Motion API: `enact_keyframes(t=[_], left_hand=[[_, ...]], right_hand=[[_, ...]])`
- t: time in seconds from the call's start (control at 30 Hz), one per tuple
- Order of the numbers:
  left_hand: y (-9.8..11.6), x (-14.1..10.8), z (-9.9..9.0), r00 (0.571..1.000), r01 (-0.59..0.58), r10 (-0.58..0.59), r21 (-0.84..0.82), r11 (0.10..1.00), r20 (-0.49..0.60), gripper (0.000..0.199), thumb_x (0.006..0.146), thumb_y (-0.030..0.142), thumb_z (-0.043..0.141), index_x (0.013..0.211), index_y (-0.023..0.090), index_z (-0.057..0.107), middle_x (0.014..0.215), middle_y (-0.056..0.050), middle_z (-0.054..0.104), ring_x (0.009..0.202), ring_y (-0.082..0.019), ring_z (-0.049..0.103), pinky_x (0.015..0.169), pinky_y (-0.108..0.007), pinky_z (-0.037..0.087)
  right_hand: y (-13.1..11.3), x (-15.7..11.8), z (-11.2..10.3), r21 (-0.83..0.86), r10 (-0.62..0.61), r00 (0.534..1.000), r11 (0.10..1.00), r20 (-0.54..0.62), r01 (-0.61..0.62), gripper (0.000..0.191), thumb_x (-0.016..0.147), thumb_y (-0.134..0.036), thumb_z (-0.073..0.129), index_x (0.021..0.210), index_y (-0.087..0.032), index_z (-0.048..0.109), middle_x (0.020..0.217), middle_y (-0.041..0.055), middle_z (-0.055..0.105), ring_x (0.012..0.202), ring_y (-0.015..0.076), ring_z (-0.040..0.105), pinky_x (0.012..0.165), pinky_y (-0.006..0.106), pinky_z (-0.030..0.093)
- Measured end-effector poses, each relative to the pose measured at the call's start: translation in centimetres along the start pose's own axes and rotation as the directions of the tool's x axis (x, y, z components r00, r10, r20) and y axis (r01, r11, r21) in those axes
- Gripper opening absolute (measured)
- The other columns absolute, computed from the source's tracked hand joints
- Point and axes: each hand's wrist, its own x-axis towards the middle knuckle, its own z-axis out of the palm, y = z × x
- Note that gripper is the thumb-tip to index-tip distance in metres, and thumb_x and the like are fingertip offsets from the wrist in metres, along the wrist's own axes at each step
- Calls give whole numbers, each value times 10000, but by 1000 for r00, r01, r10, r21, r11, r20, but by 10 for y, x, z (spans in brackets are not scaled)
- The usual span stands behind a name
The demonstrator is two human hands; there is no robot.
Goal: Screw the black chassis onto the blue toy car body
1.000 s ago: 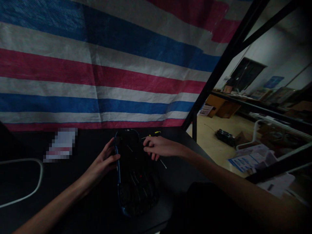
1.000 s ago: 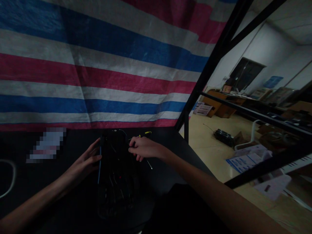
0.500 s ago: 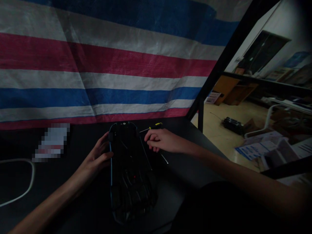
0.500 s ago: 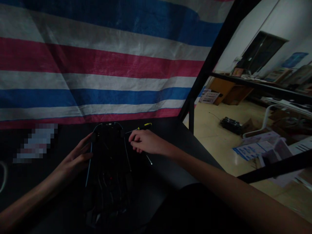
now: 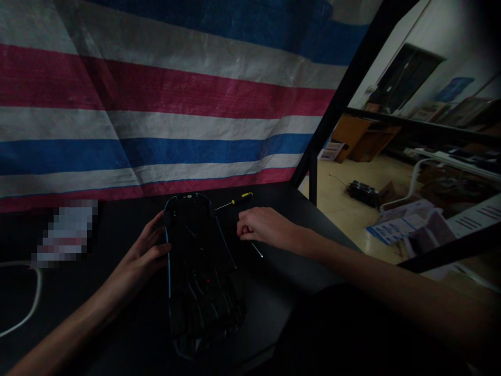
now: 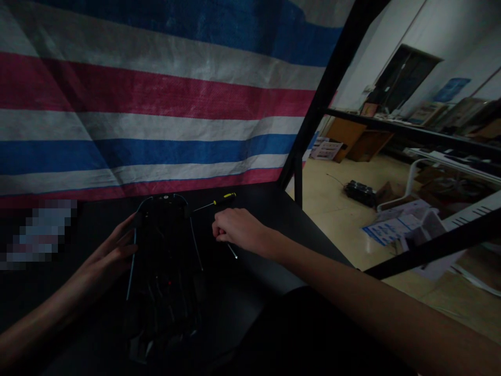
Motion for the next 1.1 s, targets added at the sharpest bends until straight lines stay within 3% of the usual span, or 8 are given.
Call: enact_keyframes(t=[0.23,0.4,0.53,1.1], left_hand=[[-3,2,-3,1000,-14,14,-3,1000,16,809,811,484,757,1541,462,407,1642,-27,438,1393,-414,520,1052,-528,540],[-6,4,-6,999,-10,11,-18,1000,41,806,840,466,735,1558,467,368,1664,-24,398,1376,-402,534,1051,-523,537],[-7,5,-6,997,-26,27,-14,1000,70,751,871,438,710,1547,478,383,1661,-9,403,1367,-379,546,1046,-491,542],[-5,4,-3,998,-37,37,-4,999,54,757,866,449,713,1551,449,393,1659,-22,410,1382,-392,534,1057,-510,538]], right_hand=[[-6,-2,0,-17,-32,999,999,-34,32,80,859,-133,717,858,-199,762,837,-3,650,724,117,565,630,278,302],[-20,-4,-12,46,-35,991,998,-126,41,121,961,-265,643,976,-202,745,868,-5,664,719,104,567,645,253,368],[-37,-6,-20,117,-101,975,985,-199,126,135,978,-283,638,1009,-200,740,866,-6,657,722,99,565,666,246,391],[-46,-7,-12,118,-112,980,984,-166,133,138,987,-300,626,1027,-218,729,907,-5,678,754,111,587,673,254,390]])
